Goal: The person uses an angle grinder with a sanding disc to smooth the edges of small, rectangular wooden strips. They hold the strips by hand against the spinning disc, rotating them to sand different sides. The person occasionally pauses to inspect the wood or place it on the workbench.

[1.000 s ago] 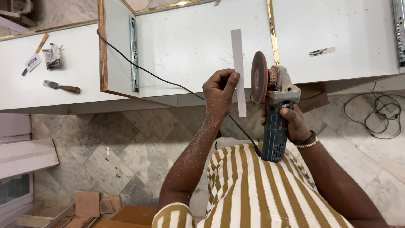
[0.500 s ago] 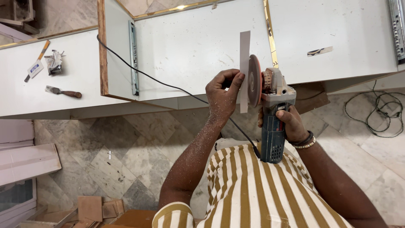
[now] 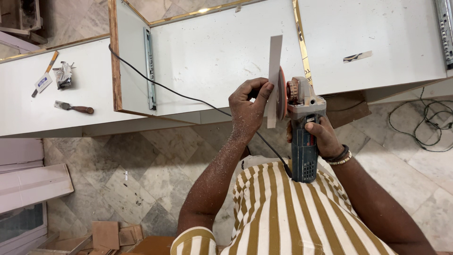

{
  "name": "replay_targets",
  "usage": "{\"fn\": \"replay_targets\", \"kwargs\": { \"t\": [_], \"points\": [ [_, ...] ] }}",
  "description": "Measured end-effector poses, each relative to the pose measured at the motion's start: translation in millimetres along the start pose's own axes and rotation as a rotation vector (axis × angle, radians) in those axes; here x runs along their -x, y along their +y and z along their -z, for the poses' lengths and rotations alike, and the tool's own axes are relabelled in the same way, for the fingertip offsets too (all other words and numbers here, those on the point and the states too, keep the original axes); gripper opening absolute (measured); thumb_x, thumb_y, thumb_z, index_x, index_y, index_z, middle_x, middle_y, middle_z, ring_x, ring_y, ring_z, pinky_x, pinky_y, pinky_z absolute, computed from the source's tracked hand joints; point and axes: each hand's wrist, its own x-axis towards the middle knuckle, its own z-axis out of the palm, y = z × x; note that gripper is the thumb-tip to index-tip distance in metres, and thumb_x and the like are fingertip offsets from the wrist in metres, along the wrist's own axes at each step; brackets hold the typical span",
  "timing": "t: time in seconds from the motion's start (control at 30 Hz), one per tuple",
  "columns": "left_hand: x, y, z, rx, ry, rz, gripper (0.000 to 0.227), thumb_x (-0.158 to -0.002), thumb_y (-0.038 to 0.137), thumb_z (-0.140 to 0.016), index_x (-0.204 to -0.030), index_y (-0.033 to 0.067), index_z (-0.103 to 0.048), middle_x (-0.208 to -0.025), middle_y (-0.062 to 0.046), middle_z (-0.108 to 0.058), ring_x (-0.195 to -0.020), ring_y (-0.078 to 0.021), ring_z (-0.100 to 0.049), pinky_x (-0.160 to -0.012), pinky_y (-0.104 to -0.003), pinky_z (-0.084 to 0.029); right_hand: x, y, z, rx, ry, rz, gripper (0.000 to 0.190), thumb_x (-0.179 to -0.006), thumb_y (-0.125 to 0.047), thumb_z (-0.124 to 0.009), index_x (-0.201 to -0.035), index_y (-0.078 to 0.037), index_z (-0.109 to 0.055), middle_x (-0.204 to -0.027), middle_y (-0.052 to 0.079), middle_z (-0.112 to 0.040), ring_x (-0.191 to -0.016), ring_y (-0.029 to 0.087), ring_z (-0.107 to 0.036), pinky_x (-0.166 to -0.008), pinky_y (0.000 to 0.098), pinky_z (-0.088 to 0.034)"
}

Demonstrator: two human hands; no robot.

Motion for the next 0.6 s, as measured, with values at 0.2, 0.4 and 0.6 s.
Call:
{"fn": "replay_targets", "kwargs": {
  "t": [0.2,0.4,0.6],
  "points": [
    [-5,-7,0,0.005,0.036,0.024,0.02,-0.098,0.026,-0.074,-0.106,0.0071,-0.076,-0.09,-0.005,-0.077,-0.085,-0.0102,-0.075,-0.076,-0.028,-0.065,0,-1,2,-0.033,0.007,-0.005,0.078,-0.085,-0.054,-0.075,-0.135,0.002,-0.056,-0.1,0.019,-0.071,-0.086,0.025,-0.074,-0.074,0.0384,-0.064],
    [-8,-10,-4,0.024,0.037,0.017,0.022,-0.099,0.026,-0.074,-0.106,0.006,-0.076,-0.091,-0.006,-0.078,-0.086,-0.0105,-0.075,-0.077,-0.027,-0.064,-2,-3,1,-0.004,-0.008,0.002,0.078,-0.084,-0.054,-0.077,-0.133,0.003,-0.054,-0.1,0.019,-0.07,-0.084,0.026,-0.074,-0.073,0.0398,-0.064],
    [1,-13,-3,0.02,-0.013,0.053,0.022,-0.098,0.027,-0.073,-0.105,0.0062,-0.076,-0.091,-0.006,-0.077,-0.084,-0.01,-0.075,-0.075,-0.027,-0.065,-4,1,8,0.003,0.028,-0.034,0.077,-0.085,-0.054,-0.074,-0.132,0.004,-0.056,-0.1,0.019,-0.071,-0.085,0.025,-0.075,-0.073,0.0378,-0.065]
  ]
}}
